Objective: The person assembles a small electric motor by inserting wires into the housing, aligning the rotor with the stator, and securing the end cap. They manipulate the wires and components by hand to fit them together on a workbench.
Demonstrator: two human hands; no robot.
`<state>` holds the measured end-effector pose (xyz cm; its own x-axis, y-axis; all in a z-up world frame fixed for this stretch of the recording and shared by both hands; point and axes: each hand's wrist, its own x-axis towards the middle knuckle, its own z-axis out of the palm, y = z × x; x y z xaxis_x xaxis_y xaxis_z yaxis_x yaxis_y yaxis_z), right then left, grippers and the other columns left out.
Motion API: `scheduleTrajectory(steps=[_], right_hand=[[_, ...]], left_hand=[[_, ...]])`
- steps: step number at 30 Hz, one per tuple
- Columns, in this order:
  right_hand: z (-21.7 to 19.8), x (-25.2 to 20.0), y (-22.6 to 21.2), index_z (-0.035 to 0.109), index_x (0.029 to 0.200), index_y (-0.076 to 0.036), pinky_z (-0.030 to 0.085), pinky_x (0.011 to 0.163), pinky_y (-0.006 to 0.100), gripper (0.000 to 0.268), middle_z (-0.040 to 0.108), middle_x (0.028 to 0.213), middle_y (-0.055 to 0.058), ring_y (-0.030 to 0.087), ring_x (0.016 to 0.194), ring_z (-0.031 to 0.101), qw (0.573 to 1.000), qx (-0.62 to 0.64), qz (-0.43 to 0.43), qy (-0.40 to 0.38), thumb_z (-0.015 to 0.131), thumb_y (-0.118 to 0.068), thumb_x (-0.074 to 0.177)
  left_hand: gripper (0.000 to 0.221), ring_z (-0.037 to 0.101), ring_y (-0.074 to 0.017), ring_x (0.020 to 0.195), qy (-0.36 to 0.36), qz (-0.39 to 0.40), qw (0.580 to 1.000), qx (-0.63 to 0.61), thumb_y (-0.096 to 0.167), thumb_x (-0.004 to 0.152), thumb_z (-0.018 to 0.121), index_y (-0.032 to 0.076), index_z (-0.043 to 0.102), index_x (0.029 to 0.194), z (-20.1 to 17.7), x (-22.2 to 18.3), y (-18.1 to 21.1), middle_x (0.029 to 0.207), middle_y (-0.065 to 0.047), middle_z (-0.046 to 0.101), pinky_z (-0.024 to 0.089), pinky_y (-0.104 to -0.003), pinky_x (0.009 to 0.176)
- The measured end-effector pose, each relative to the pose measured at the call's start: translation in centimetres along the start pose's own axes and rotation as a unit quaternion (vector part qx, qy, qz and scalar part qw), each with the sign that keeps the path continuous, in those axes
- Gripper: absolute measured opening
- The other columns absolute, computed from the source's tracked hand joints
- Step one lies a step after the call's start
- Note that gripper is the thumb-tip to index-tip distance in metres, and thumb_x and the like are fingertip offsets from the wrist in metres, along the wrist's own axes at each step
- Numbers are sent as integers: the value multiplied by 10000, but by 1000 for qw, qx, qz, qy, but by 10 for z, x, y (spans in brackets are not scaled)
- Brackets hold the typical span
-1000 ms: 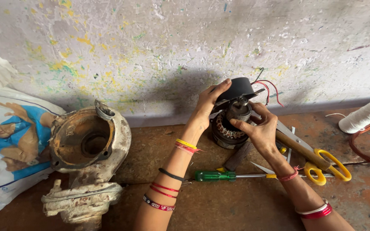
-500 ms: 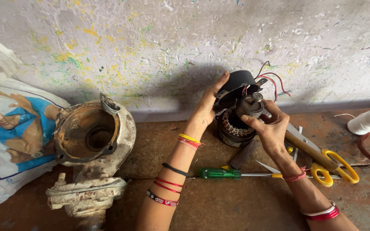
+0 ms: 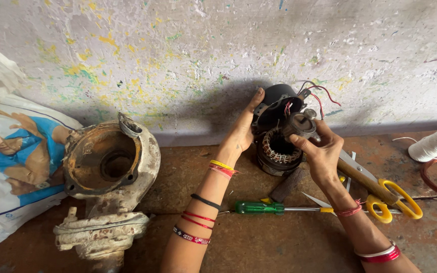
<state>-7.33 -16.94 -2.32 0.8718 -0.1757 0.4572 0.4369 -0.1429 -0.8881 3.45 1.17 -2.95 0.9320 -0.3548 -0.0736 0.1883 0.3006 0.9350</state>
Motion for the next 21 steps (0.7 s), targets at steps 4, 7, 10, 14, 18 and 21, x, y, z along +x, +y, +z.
scheduleTrajectory(steps=[4,7,10,14,18,21], right_hand=[[2,0,0,704,1213,6,607,981,362,417,754,1127,79,174,1029,730,1000,16,-6,-15,816,-70,819],[4,-3,-3,698,1219,11,606,987,375,429,747,1122,83,175,1034,724,1000,5,-12,-5,823,-59,815],[5,-3,-6,693,1209,14,615,1002,385,427,740,1133,86,184,1040,728,1000,-1,-16,-5,825,-60,810],[5,-3,-7,691,1228,21,619,998,391,488,753,1124,91,193,1034,744,1000,-13,13,-9,836,-80,772],[3,-3,-6,686,1238,43,606,1011,399,530,747,1140,105,212,1046,737,999,-48,-1,-20,853,-90,753],[4,-4,-4,678,1250,61,586,1009,399,555,737,1157,122,229,1059,715,997,-74,-24,-22,872,-87,751]], left_hand=[[1433,106,-416,1541,0,-5,1000,1,942,459,628,158,275,1606,-1,2,-2,1658,-245,187,22,-707,1156],[1438,130,-420,1539,-1,-7,1000,-5,947,459,631,141,288,1600,-1,3,-4,1658,-249,210,25,-706,1157],[1441,123,-407,1534,5,-7,1000,0,937,441,628,166,274,1606,-1,3,-4,1650,-232,197,27,-708,1153],[1360,223,-381,1522,-20,-9,1000,-17,921,499,641,124,367,1566,-4,5,-5,1626,-218,315,91,-656,1177],[1240,361,-381,1504,-87,1,995,-56,894,595,661,94,447,1517,-10,6,-4,1593,-215,434,235,-600,1221],[1190,359,-412,1514,-139,17,988,-70,882,697,645,44,454,1520,-12,4,-2,1602,-259,430,257,-590,1231]])
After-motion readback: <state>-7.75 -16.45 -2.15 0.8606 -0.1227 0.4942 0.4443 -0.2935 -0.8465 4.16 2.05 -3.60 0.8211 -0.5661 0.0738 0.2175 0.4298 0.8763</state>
